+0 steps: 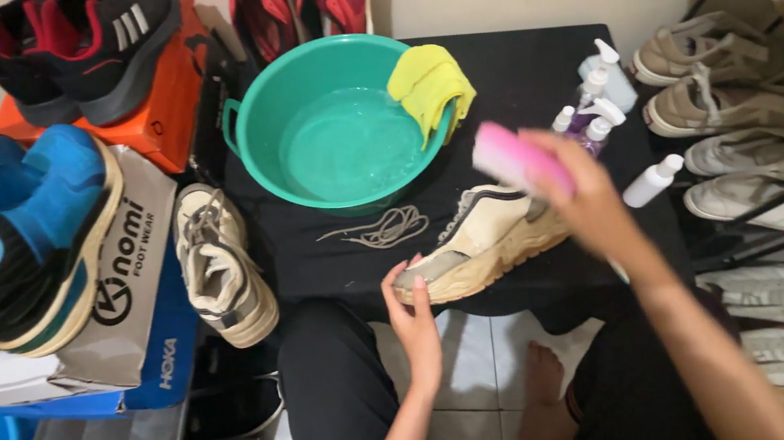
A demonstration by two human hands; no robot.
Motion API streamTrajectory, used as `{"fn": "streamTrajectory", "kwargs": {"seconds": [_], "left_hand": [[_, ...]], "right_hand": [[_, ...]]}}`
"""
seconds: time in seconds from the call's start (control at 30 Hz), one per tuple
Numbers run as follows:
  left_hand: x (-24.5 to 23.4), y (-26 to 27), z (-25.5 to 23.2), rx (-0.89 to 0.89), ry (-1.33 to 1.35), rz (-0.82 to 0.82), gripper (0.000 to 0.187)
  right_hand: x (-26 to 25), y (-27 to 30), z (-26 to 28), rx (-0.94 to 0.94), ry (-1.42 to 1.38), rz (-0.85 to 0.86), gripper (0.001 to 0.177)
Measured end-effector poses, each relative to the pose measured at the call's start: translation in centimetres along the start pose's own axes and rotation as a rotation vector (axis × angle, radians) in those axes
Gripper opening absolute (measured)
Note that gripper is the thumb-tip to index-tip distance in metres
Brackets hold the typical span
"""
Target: Cleaning the midsole of a sneaker using a cleaning sponge and liquid solution at a workstation.
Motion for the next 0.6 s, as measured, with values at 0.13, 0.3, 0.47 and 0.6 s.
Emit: {"fn": "streamTrajectory", "kwargs": {"seconds": [0.13, 0.3, 0.47, 0.6], "left_hand": [[0.2, 0.4, -0.8, 0.0, 0.027, 0.004, 0.036], [0.0, 0.8, -1.6, 0.014, 0.038, 0.026, 0.036], [0.0, 0.8, -1.8, 0.005, 0.035, 0.03, 0.036], [0.0, 0.6, -1.3, 0.01, 0.033, 0.033, 0.036]], "right_hand": [[1.1, 4.9, -1.6, -0.151, 0.315, -0.031, 0.046], [2.8, 6.9, -1.8, -0.28, 0.509, -0.052, 0.049], [2.5, 7.0, -3.4, -0.269, 0.578, -0.125, 0.047], [4.0, 7.7, -1.8, -0.374, 0.55, -0.1, 0.048]]}}
Point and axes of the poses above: each hand's wrist, its own y-axis away from the middle knuckle, its own x-axis out of the palm, z = x × y, the point moved 2 cm from there along -y, towards the middle knuckle, and after that the axes turned 4 degrees about x, right-handed, at the moved point
